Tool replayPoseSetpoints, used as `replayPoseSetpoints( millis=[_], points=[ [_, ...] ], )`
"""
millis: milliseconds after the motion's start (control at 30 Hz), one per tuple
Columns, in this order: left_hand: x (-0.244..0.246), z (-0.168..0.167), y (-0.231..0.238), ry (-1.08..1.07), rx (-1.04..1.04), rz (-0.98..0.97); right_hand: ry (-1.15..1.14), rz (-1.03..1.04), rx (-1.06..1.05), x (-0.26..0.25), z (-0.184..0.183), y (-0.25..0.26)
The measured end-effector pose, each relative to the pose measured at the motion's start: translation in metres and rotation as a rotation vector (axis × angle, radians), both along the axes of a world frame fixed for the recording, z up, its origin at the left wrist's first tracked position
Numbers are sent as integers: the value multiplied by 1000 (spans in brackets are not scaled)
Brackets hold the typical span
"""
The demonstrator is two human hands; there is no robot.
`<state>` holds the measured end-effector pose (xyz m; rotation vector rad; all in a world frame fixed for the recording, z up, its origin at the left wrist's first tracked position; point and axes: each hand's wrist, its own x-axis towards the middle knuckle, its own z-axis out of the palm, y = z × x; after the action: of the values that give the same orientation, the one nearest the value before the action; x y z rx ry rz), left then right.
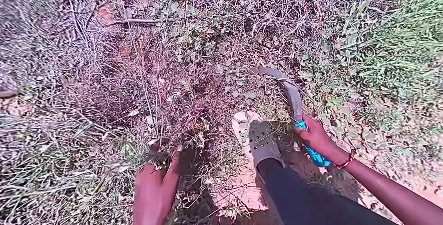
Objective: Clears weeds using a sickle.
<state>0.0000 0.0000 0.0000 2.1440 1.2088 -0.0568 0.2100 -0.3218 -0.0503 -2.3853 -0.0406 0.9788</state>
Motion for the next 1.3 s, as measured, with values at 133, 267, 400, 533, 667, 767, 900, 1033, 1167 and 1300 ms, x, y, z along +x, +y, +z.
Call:
replayPoseSetpoints(
  millis=[133, 267, 400, 533, 667, 767, 900, 1033, 1167, 1300],
  points=[
    [5, 6, -17, -400, 226, 137, 1, -10, 28, -7, -2, 0],
    [11, -2, -13, -976, 310, -190, -259, 179, -15, -32, 1, 13],
    [110, -5, 10, -629, 536, -561, -410, 399, -23, -50, 3, 16],
    [209, -63, 28, -20, -7, -830, -423, 361, 19, -60, -1, 0],
    [226, -90, 0, 176, -107, -757, -322, 155, 114, -78, -8, -17],
    [204, -83, -20, 219, -27, -712, -336, 5, 182, -74, -8, -11],
    [152, -81, -27, 207, 39, -748, -465, -149, 471, -28, 15, 26],
    [111, -53, -21, 150, 120, -749, -510, -240, 869, 24, 58, 76],
    [54, -44, -9, 54, 230, -803, -371, -182, 909, 46, 40, 93],
    [-28, -59, 15, 88, 403, -847, 56, -80, 263, 31, -23, 68]
  ],
)
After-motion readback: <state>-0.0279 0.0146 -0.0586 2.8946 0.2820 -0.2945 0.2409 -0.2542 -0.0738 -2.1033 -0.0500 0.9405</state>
